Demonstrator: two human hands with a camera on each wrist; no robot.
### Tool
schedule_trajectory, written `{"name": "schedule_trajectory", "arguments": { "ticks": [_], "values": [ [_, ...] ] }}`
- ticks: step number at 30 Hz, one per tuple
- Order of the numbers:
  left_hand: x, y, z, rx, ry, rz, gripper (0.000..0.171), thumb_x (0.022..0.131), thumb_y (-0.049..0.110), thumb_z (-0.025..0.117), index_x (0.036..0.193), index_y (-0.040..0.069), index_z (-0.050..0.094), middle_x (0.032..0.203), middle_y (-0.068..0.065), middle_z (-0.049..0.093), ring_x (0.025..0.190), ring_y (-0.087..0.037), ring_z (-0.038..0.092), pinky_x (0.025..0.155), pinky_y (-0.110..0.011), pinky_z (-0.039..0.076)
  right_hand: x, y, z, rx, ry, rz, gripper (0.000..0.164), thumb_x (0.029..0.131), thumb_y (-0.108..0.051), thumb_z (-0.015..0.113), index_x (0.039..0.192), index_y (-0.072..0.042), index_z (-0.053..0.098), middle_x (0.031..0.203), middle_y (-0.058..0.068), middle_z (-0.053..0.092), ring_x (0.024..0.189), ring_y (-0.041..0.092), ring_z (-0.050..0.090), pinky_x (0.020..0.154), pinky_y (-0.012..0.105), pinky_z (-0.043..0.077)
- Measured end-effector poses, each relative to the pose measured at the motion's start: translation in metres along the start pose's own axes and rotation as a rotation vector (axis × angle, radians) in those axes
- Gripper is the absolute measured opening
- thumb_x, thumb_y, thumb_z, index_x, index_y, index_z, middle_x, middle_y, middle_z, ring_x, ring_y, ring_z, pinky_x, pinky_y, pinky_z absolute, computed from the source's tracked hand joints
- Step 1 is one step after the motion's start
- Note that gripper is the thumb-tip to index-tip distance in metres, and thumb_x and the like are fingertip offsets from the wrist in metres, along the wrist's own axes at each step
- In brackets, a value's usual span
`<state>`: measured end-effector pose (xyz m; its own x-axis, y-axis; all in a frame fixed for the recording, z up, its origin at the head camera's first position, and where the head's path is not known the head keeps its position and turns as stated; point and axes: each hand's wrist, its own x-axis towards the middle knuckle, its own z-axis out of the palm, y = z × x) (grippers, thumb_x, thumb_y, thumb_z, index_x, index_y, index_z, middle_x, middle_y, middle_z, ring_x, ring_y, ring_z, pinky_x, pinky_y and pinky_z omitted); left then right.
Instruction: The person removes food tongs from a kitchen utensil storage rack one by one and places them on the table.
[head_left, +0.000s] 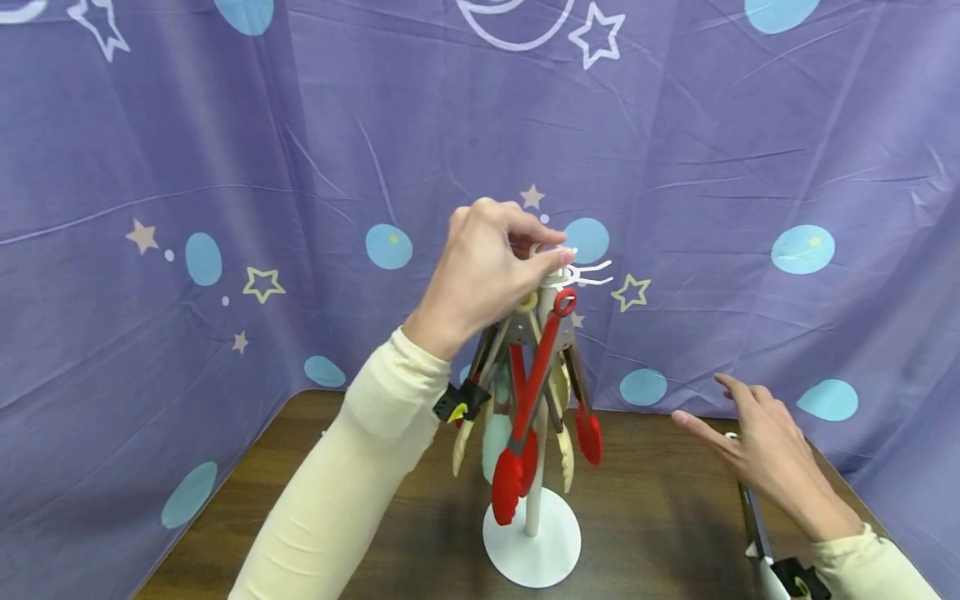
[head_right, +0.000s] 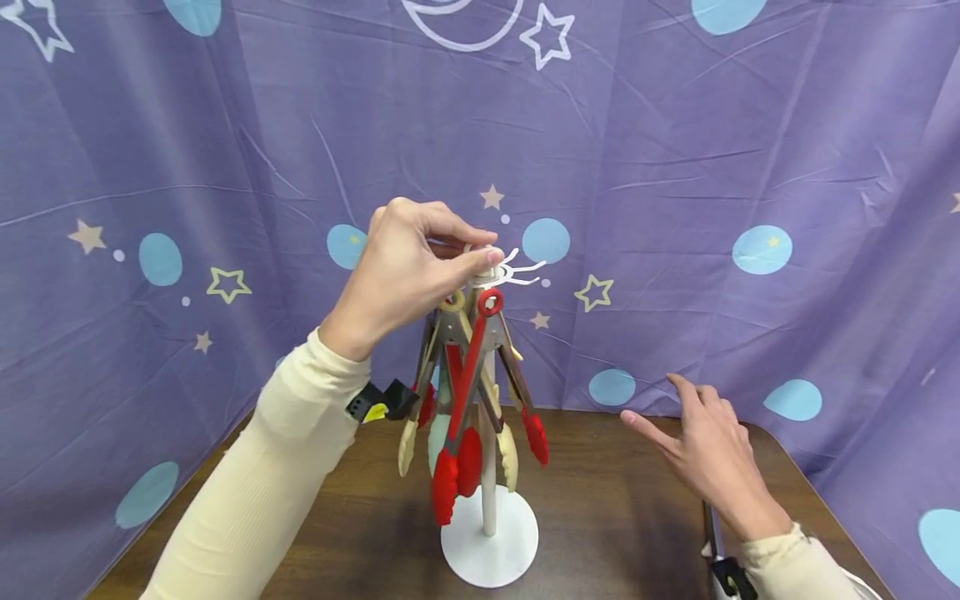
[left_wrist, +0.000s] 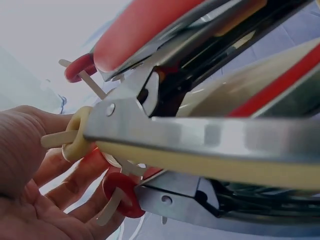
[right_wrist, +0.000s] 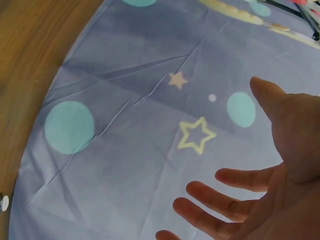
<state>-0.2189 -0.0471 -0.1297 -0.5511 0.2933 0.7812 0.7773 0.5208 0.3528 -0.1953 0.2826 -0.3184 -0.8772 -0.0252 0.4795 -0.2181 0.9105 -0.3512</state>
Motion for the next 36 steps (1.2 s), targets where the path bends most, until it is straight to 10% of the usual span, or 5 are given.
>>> {"name": "schedule_trajectory", "arguments": {
  "ticks": [28, 36],
  "values": [
    [0.004, 0.01, 0.003, 0.083, 0.033, -0.092, 0.013, 0.079, 0.024, 0.09, 0.087, 0.015, 0.084, 0.078, 0.002, 0.075, 0.066, -0.008, 0.063, 0.068, -0.029, 0.047, -0.007, -0.06, -0.007, 0.247, 0.089, -0.209, 0.07, 0.088, -0.029, 0.081, 0.147, -0.01, 0.05, 0.126, 0.014, 0.059, 0.116, 0.035, 0.054, 0.09, 0.054, 0.04],
    [0.003, 0.011, 0.005, 0.126, 0.048, -0.104, 0.016, 0.08, 0.028, 0.089, 0.088, 0.015, 0.084, 0.08, 0.002, 0.075, 0.07, -0.01, 0.062, 0.068, -0.03, 0.047, -0.007, -0.074, -0.009, 0.286, 0.078, -0.254, 0.066, 0.089, -0.024, 0.08, 0.147, -0.014, 0.05, 0.126, 0.008, 0.06, 0.116, 0.026, 0.057, 0.092, 0.02, 0.037]
  ]
}}
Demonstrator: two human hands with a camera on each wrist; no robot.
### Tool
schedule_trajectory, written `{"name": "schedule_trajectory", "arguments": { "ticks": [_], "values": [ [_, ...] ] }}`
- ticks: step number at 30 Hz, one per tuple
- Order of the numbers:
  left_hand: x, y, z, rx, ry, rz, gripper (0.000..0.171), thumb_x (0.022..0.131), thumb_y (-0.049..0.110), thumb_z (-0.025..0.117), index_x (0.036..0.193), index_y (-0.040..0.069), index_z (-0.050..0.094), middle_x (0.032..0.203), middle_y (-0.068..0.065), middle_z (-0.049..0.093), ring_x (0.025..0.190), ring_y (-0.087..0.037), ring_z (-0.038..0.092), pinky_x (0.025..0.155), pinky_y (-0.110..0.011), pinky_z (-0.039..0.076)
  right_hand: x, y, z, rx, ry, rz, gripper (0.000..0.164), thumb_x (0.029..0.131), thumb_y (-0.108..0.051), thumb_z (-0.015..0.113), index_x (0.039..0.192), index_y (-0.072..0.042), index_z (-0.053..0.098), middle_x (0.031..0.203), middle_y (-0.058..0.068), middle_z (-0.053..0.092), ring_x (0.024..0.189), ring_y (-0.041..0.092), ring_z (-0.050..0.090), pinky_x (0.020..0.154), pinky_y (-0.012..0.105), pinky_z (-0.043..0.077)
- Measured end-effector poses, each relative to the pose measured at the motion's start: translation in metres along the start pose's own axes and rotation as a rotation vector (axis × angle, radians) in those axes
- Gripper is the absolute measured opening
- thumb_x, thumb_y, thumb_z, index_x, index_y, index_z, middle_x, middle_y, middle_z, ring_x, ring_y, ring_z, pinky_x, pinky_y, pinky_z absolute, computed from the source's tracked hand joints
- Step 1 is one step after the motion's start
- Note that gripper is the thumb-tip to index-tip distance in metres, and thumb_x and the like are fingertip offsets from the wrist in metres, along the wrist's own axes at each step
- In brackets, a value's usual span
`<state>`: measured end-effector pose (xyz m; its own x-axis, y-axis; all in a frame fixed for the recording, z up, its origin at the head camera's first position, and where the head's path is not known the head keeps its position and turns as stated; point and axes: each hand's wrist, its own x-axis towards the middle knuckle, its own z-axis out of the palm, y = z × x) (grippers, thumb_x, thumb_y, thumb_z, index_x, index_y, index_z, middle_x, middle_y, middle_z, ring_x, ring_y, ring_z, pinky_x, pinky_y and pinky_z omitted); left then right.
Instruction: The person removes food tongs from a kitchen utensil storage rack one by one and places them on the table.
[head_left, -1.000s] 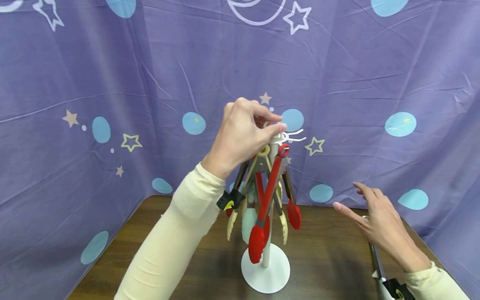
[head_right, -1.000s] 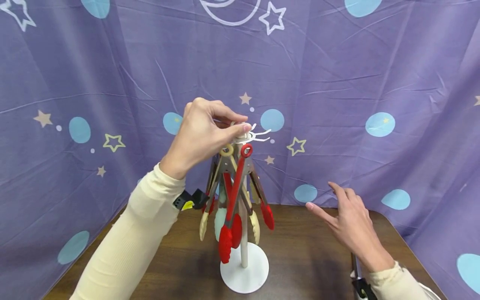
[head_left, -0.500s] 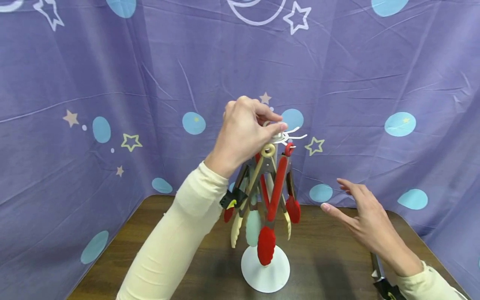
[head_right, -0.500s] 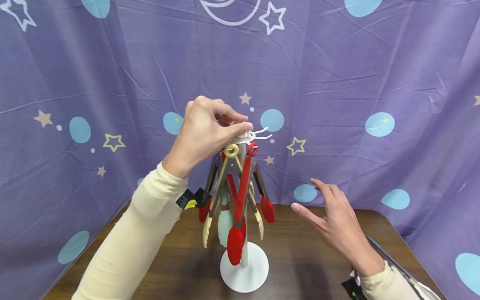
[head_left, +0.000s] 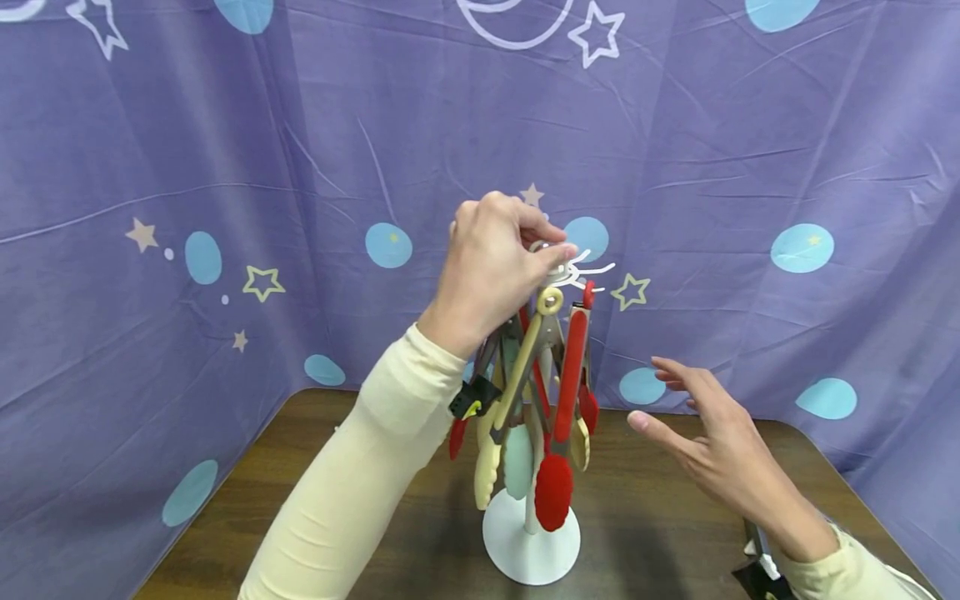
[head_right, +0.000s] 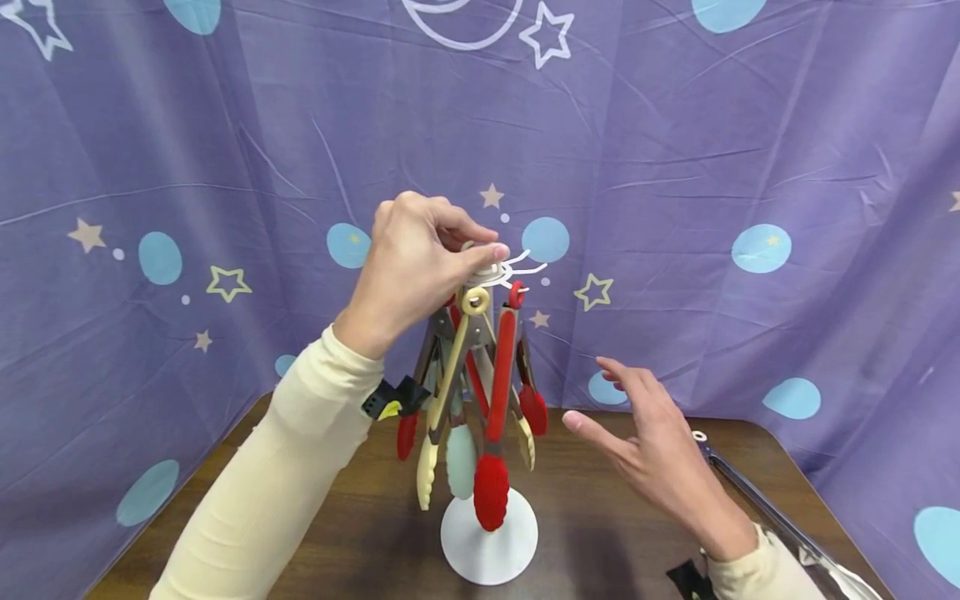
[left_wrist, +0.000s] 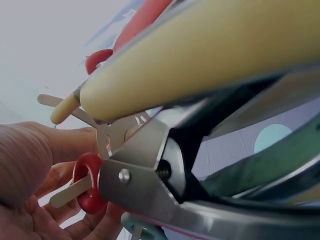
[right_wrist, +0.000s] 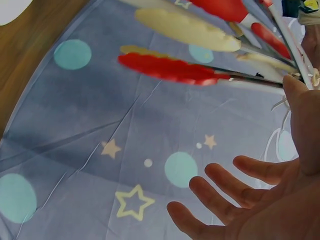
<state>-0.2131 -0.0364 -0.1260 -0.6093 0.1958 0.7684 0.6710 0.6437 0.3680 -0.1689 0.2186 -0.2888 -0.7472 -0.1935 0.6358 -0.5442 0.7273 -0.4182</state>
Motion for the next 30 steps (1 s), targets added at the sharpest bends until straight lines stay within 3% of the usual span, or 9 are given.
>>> {"name": "schedule_trajectory", "arguments": {
  "ticks": [12, 21, 30],
  "values": [
    [-0.002, 0.005, 0.002, 0.053, 0.012, -0.04, 0.016, 0.081, 0.03, 0.088, 0.09, 0.017, 0.084, 0.084, 0.002, 0.076, 0.074, -0.011, 0.064, 0.068, -0.032, 0.049, 0.006, -0.018, 0.003, 0.049, -0.015, -0.056, 0.069, 0.088, -0.021, 0.081, 0.148, -0.016, 0.049, 0.13, 0.004, 0.06, 0.12, 0.024, 0.056, 0.094, 0.023, 0.04],
    [-0.003, 0.007, 0.003, 0.06, 0.022, -0.053, 0.015, 0.082, 0.029, 0.088, 0.09, 0.016, 0.084, 0.085, 0.0, 0.075, 0.074, -0.012, 0.064, 0.066, -0.032, 0.049, 0.011, -0.028, 0.007, 0.078, -0.037, -0.038, 0.075, 0.088, -0.024, 0.082, 0.152, -0.017, 0.043, 0.141, 0.004, 0.055, 0.124, 0.026, 0.055, 0.096, 0.028, 0.042],
    [-0.004, 0.006, 0.002, 0.06, 0.021, -0.037, 0.016, 0.082, 0.029, 0.087, 0.09, 0.015, 0.084, 0.084, 0.0, 0.075, 0.073, -0.013, 0.062, 0.065, -0.031, 0.048, 0.019, -0.036, 0.013, 0.134, -0.088, -0.024, 0.081, 0.087, -0.028, 0.083, 0.154, -0.017, 0.04, 0.145, 0.006, 0.052, 0.13, 0.027, 0.051, 0.099, 0.046, 0.045]
  ]
}}
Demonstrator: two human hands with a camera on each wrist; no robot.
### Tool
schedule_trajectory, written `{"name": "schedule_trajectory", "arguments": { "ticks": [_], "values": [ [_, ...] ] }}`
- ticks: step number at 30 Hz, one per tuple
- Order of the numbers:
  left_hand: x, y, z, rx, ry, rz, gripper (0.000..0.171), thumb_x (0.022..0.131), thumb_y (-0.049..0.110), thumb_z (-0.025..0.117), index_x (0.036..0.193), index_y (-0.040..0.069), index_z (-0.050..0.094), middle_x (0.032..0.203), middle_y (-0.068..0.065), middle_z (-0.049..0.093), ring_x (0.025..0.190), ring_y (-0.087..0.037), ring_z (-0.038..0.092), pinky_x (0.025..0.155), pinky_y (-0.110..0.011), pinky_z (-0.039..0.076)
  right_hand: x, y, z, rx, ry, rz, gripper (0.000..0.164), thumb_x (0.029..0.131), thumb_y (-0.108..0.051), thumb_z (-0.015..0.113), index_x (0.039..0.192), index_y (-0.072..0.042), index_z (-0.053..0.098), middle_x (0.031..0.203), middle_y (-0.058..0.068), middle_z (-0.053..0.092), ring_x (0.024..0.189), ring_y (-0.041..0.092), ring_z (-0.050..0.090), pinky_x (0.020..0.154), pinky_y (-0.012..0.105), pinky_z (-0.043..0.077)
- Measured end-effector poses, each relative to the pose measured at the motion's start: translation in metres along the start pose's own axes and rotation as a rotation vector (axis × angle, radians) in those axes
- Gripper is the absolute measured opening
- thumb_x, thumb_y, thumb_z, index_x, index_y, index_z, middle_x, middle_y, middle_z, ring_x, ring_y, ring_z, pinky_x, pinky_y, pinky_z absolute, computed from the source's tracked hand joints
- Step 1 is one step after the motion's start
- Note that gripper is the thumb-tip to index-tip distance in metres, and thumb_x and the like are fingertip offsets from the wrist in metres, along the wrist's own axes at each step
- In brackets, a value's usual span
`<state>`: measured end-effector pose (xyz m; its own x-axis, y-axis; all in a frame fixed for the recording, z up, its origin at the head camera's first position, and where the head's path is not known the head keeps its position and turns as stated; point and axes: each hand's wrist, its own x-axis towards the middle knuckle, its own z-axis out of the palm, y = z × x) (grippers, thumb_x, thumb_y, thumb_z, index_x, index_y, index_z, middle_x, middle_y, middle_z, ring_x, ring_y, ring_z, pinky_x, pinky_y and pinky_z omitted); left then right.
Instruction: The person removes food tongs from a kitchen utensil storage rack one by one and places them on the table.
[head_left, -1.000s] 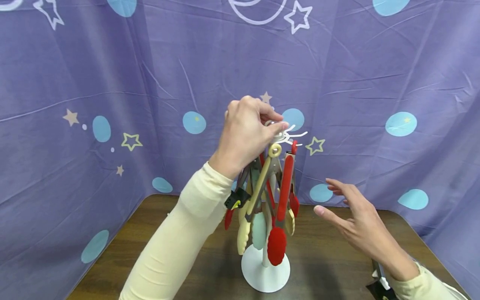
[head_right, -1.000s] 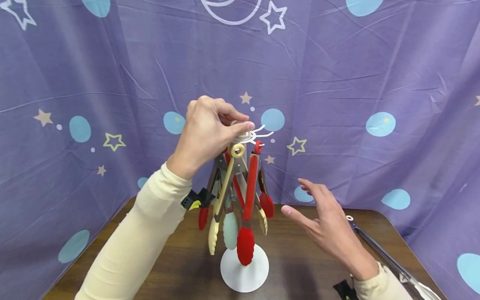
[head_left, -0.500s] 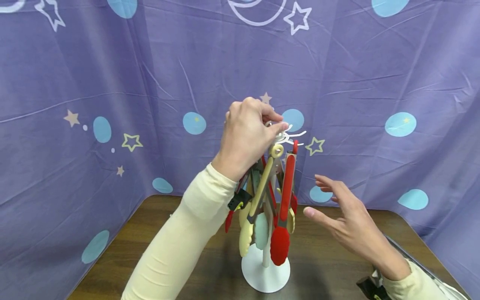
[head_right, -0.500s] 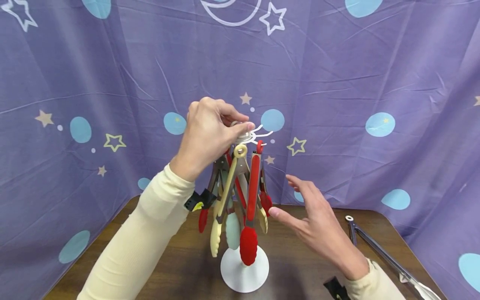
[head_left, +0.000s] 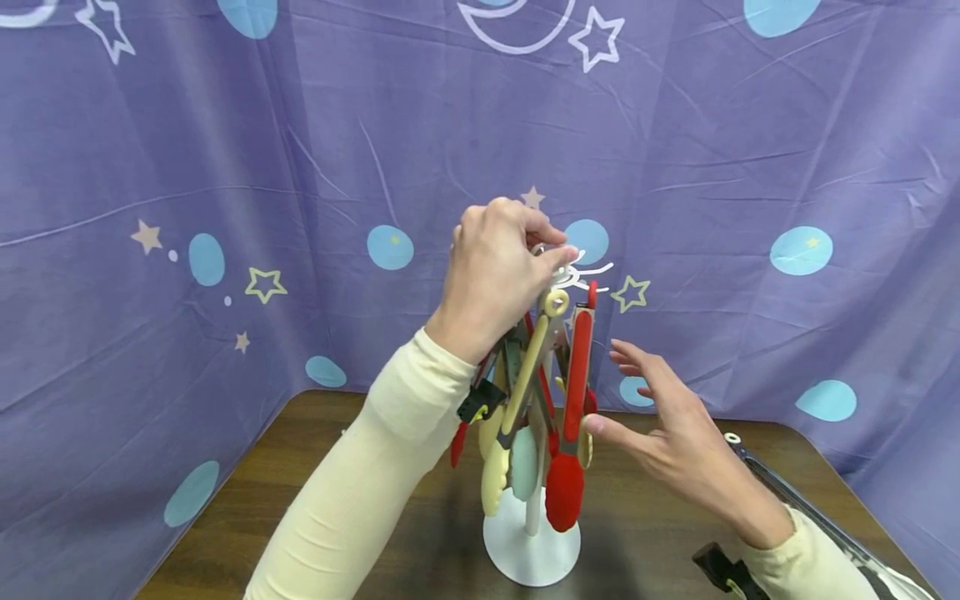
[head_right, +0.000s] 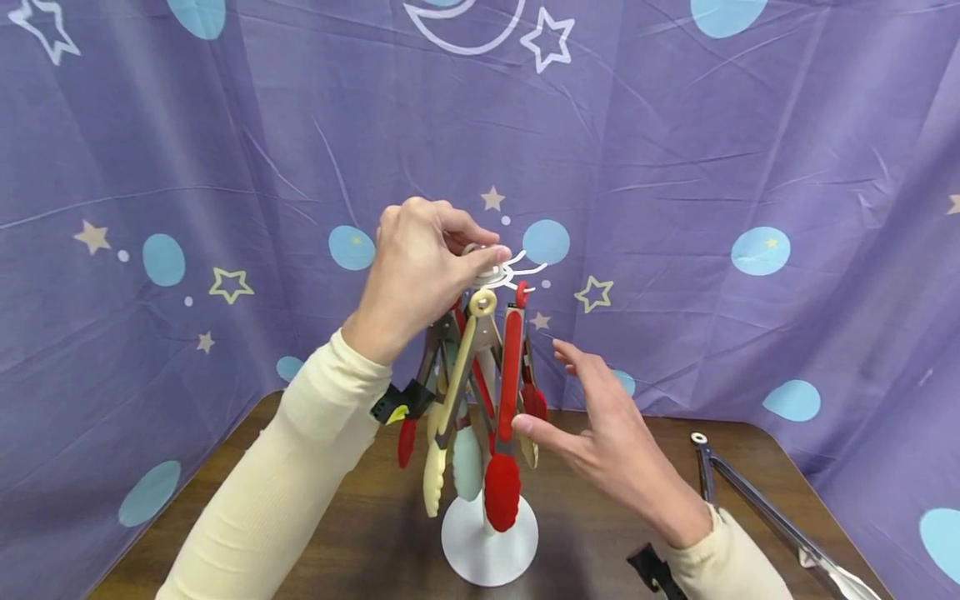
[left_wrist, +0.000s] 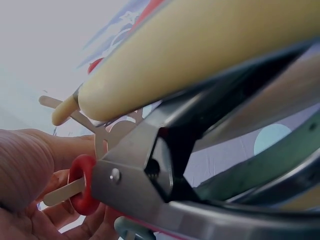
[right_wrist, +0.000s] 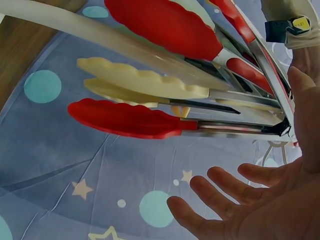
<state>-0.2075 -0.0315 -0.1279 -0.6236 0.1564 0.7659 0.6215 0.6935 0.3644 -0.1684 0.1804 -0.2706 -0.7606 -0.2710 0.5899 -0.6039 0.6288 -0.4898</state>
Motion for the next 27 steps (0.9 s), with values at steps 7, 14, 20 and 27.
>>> {"name": "schedule_trajectory", "arguments": {
  "ticks": [7, 14, 20, 27],
  "values": [
    [0.0, -0.003, 0.001, -0.001, 0.018, 0.022, 0.016, 0.081, 0.029, 0.088, 0.089, 0.016, 0.084, 0.08, 0.001, 0.074, 0.071, -0.012, 0.062, 0.065, -0.032, 0.049, 0.009, -0.005, 0.007, 0.033, -0.006, -0.018, 0.082, 0.087, -0.027, 0.083, 0.154, -0.012, 0.038, 0.143, 0.009, 0.051, 0.129, 0.03, 0.051, 0.098, 0.051, 0.046],
    [0.001, -0.004, 0.002, -0.016, 0.015, 0.031, 0.016, 0.082, 0.029, 0.087, 0.089, 0.016, 0.084, 0.081, 0.001, 0.075, 0.072, -0.011, 0.063, 0.067, -0.031, 0.049, 0.017, -0.01, 0.011, 0.055, -0.022, -0.038, 0.082, 0.086, -0.029, 0.083, 0.154, -0.017, 0.039, 0.142, 0.004, 0.052, 0.127, 0.024, 0.052, 0.099, 0.05, 0.045],
    [0.001, -0.004, 0.002, -0.022, 0.012, 0.032, 0.016, 0.082, 0.029, 0.087, 0.09, 0.015, 0.084, 0.081, 0.002, 0.074, 0.072, -0.01, 0.063, 0.066, -0.03, 0.049, 0.019, -0.01, 0.014, 0.072, -0.049, -0.027, 0.084, 0.084, -0.033, 0.085, 0.153, -0.019, 0.038, 0.138, 0.0, 0.054, 0.126, 0.02, 0.053, 0.099, 0.05, 0.043],
    [0.001, -0.005, 0.002, -0.033, 0.017, 0.034, 0.016, 0.082, 0.028, 0.088, 0.09, 0.015, 0.084, 0.082, 0.001, 0.075, 0.072, -0.011, 0.063, 0.066, -0.031, 0.048, 0.019, -0.01, 0.015, 0.084, -0.078, 0.004, 0.086, 0.084, -0.035, 0.085, 0.153, -0.018, 0.038, 0.135, 0.001, 0.057, 0.125, 0.021, 0.054, 0.102, 0.05, 0.043]
  ]
}}
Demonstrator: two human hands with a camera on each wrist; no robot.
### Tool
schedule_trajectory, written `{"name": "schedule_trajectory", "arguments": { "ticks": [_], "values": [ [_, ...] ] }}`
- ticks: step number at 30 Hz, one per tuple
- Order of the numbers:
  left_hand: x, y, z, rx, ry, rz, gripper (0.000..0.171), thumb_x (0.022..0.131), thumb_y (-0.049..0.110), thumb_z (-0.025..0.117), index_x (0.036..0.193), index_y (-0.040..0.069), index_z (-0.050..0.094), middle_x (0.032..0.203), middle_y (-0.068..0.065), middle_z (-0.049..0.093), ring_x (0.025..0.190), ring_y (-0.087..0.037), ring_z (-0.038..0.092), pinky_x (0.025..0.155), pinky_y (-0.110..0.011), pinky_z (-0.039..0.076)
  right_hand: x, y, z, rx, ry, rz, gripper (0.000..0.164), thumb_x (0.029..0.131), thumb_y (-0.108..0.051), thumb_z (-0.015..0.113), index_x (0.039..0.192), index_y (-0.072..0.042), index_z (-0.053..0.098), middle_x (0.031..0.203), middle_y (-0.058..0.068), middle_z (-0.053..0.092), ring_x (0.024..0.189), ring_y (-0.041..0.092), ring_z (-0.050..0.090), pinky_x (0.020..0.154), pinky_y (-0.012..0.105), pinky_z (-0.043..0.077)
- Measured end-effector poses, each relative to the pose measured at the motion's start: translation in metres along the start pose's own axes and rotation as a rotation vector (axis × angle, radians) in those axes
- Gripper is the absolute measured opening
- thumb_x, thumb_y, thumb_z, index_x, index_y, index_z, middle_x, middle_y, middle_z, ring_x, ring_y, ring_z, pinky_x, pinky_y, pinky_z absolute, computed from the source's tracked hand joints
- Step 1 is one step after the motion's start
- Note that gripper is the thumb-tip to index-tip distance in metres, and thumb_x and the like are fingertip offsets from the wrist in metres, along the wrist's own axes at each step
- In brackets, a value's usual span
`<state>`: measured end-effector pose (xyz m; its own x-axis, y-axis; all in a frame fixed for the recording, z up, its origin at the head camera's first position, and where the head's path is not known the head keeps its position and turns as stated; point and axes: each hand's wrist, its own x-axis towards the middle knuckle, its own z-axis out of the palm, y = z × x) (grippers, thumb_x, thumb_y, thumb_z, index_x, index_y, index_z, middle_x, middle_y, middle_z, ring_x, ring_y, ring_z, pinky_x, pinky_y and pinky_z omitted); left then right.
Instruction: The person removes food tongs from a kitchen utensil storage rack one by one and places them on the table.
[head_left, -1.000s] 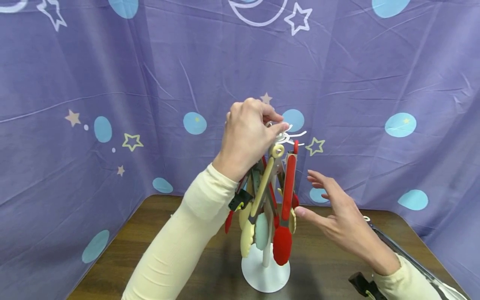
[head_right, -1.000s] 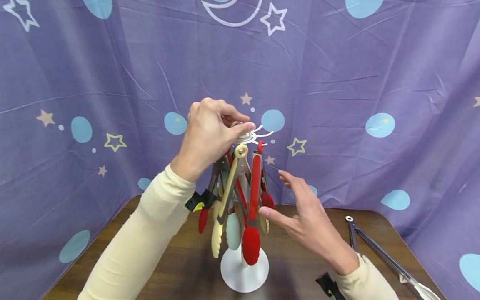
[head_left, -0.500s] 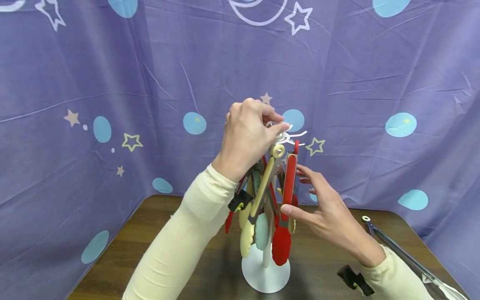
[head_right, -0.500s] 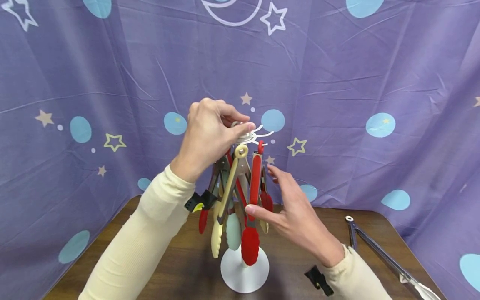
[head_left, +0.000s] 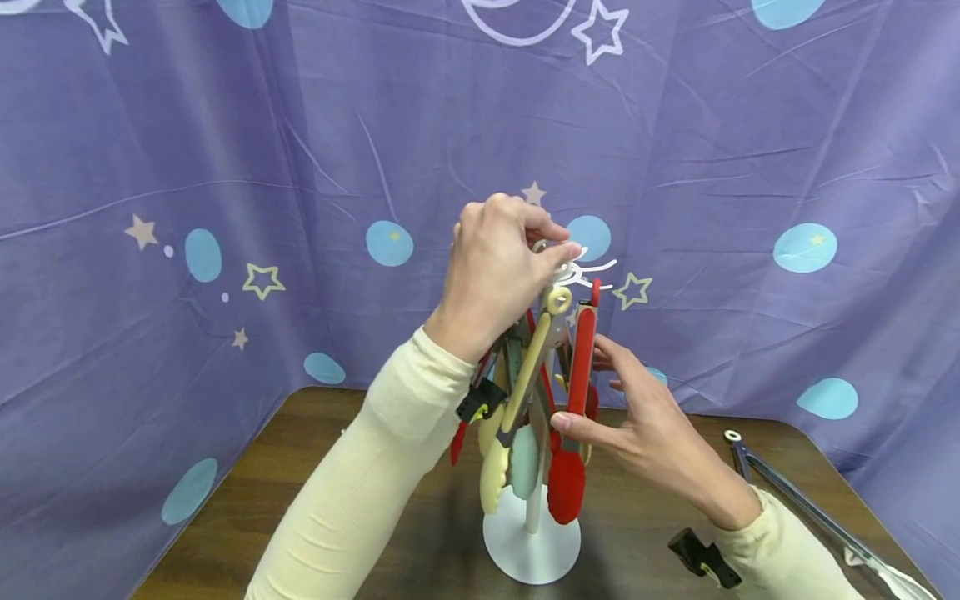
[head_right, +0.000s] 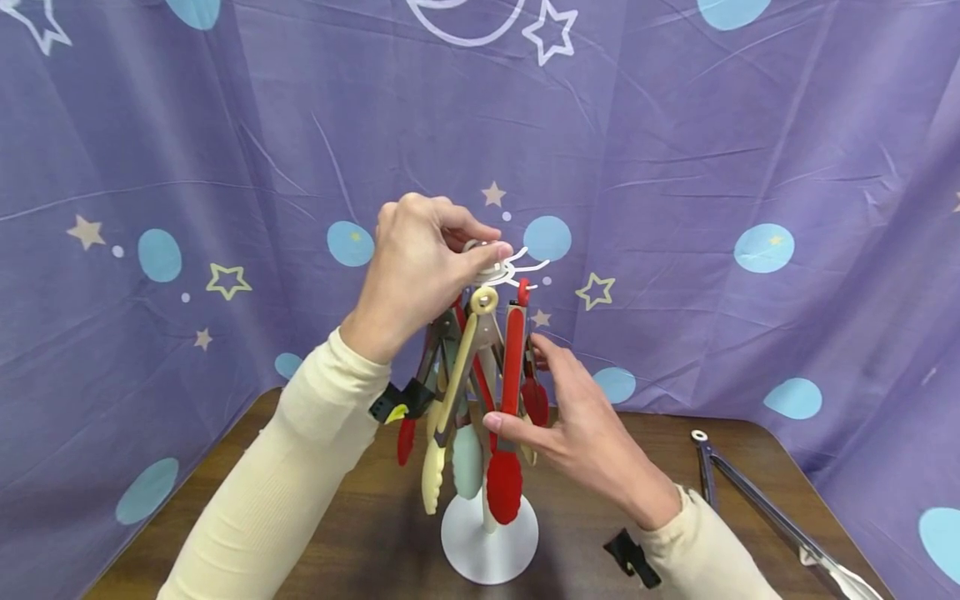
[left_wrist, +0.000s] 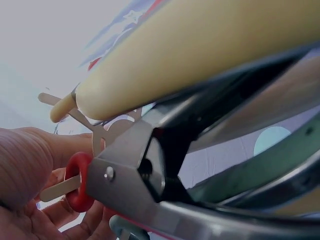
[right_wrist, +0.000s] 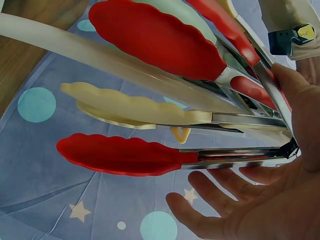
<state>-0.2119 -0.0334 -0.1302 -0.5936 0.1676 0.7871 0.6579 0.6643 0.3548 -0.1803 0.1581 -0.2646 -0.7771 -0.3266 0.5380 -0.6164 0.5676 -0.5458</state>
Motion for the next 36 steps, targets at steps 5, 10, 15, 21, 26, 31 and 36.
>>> {"name": "schedule_trajectory", "arguments": {
  "ticks": [5, 10, 15, 21, 26, 31, 36],
  "values": [
    [0.0, -0.001, -0.001, -0.003, 0.006, 0.012, 0.015, 0.081, 0.027, 0.088, 0.09, 0.015, 0.084, 0.082, 0.0, 0.075, 0.072, -0.011, 0.062, 0.066, -0.03, 0.048, 0.001, -0.001, -0.001, 0.005, -0.004, -0.002, 0.084, 0.084, -0.034, 0.085, 0.152, -0.015, 0.039, 0.132, 0.001, 0.058, 0.123, 0.021, 0.055, 0.102, 0.05, 0.044],
    [-0.001, -0.001, -0.001, -0.007, 0.0, 0.009, 0.015, 0.082, 0.027, 0.087, 0.091, 0.015, 0.084, 0.082, 0.001, 0.075, 0.071, -0.011, 0.061, 0.065, -0.03, 0.048, 0.002, -0.003, -0.001, 0.006, -0.004, -0.015, 0.082, 0.084, -0.032, 0.086, 0.15, -0.013, 0.041, 0.129, 0.0, 0.06, 0.12, 0.02, 0.057, 0.101, 0.051, 0.044],
    [-0.002, -0.002, -0.001, -0.003, -0.005, 0.006, 0.015, 0.082, 0.027, 0.087, 0.091, 0.015, 0.084, 0.082, 0.001, 0.075, 0.071, -0.01, 0.061, 0.065, -0.03, 0.047, 0.003, -0.004, -0.002, -0.009, 0.0, -0.024, 0.08, 0.084, -0.031, 0.085, 0.149, -0.013, 0.043, 0.128, -0.001, 0.06, 0.118, 0.019, 0.058, 0.101, 0.049, 0.045],
    [-0.002, -0.002, -0.001, -0.003, -0.007, 0.012, 0.015, 0.082, 0.027, 0.087, 0.091, 0.015, 0.084, 0.082, 0.002, 0.075, 0.07, -0.01, 0.06, 0.065, -0.03, 0.046, 0.003, -0.006, -0.004, -0.011, 0.002, -0.012, 0.078, 0.085, -0.031, 0.085, 0.149, -0.015, 0.043, 0.129, -0.001, 0.058, 0.119, 0.018, 0.057, 0.101, 0.048, 0.044],
    [-0.001, -0.003, -0.001, -0.005, -0.009, 0.015, 0.015, 0.082, 0.026, 0.087, 0.091, 0.015, 0.084, 0.081, 0.002, 0.075, 0.07, -0.01, 0.06, 0.065, -0.03, 0.046, 0.004, -0.008, -0.007, -0.017, 0.017, -0.023, 0.077, 0.086, -0.028, 0.084, 0.149, -0.013, 0.042, 0.129, 0.0, 0.058, 0.119, 0.019, 0.056, 0.101, 0.048, 0.045],
    [-0.001, -0.003, -0.001, -0.007, -0.012, 0.017, 0.015, 0.082, 0.026, 0.087, 0.091, 0.015, 0.084, 0.078, 0.002, 0.074, 0.068, -0.011, 0.059, 0.064, -0.03, 0.046, 0.005, -0.009, -0.009, -0.033, 0.031, -0.027, 0.076, 0.087, -0.027, 0.083, 0.149, -0.011, 0.043, 0.129, 0.002, 0.059, 0.119, 0.019, 0.057, 0.101, 0.049, 0.046],
    [-0.001, -0.002, -0.002, -0.001, -0.021, 0.013, 0.016, 0.082, 0.027, 0.087, 0.092, 0.015, 0.084, 0.078, 0.002, 0.074, 0.069, -0.012, 0.059, 0.064, -0.031, 0.046, 0.004, -0.009, -0.013, -0.033, 0.042, -0.027, 0.074, 0.087, -0.028, 0.083, 0.149, -0.013, 0.044, 0.129, 0.001, 0.059, 0.12, 0.02, 0.057, 0.1, 0.05, 0.047]
  ]
}}
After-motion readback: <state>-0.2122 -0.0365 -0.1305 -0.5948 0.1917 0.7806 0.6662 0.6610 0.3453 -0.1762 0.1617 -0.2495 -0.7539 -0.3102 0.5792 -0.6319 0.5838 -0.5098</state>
